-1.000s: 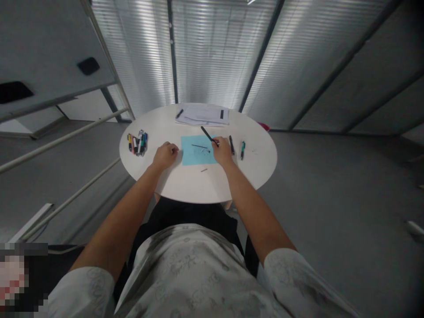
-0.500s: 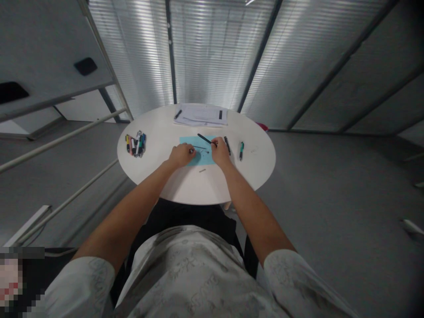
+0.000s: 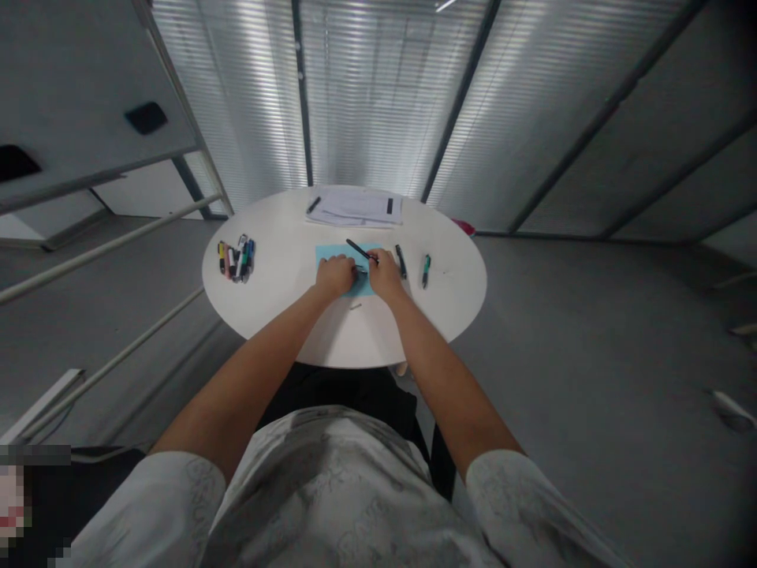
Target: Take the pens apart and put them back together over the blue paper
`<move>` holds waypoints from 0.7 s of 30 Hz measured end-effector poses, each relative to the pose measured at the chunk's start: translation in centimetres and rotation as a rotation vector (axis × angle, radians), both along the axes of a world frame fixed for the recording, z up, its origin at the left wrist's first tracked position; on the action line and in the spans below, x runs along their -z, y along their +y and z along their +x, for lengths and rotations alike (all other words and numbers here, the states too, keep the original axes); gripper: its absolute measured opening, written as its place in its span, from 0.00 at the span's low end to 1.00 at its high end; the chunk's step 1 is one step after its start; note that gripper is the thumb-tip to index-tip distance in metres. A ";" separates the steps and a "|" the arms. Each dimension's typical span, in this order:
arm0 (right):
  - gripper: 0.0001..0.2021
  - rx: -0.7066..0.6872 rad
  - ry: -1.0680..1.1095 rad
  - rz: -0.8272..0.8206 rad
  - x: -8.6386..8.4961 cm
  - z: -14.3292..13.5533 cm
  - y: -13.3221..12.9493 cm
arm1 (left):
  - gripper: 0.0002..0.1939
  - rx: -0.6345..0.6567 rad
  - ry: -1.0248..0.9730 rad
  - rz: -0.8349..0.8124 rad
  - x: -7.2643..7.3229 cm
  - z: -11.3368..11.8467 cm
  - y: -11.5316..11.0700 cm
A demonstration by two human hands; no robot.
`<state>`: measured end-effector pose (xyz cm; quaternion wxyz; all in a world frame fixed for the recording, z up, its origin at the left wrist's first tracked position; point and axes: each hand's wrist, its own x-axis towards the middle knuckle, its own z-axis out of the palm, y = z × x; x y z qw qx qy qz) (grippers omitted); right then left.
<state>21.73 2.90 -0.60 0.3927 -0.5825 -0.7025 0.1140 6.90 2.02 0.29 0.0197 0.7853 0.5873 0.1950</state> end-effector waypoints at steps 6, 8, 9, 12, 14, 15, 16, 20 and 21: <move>0.15 -0.022 0.006 0.012 -0.5 0.3 -0.1 | 0.09 0.030 -0.594 -0.017 0.9 -2.4 0.7; 0.13 -0.061 0.009 0.020 -0.6 0.3 -0.2 | 0.07 0.008 -0.865 -0.074 1.0 -3.5 0.7; 0.12 -0.084 0.011 0.024 -0.6 0.3 -0.3 | 0.07 -0.002 -0.987 -0.099 1.1 -4.1 0.5; 0.11 -0.152 0.023 0.029 -0.5 0.1 -0.3 | 0.06 -0.003 -1.240 -0.114 1.1 -5.3 0.1; 0.11 -0.188 0.033 0.023 -0.4 -0.1 -0.4 | 0.06 0.001 -1.320 -0.122 1.0 -5.7 -0.2; 0.11 -0.204 0.039 0.022 -0.4 -0.1 -0.4 | 0.07 -0.001 -1.342 -0.131 1.0 -5.8 -0.3; 0.11 -0.217 0.047 0.023 -0.4 -0.1 -0.5 | 0.08 -0.004 -1.354 -0.140 1.0 -5.8 -0.3; 0.11 -0.239 0.070 0.035 -0.7 -0.1 -0.7 | 0.10 -0.028 -1.376 -0.146 1.0 -5.7 -0.4; 0.11 -0.239 0.073 0.040 -0.7 -0.1 -0.7 | 0.10 -0.032 -1.381 -0.143 1.0 -5.7 -0.4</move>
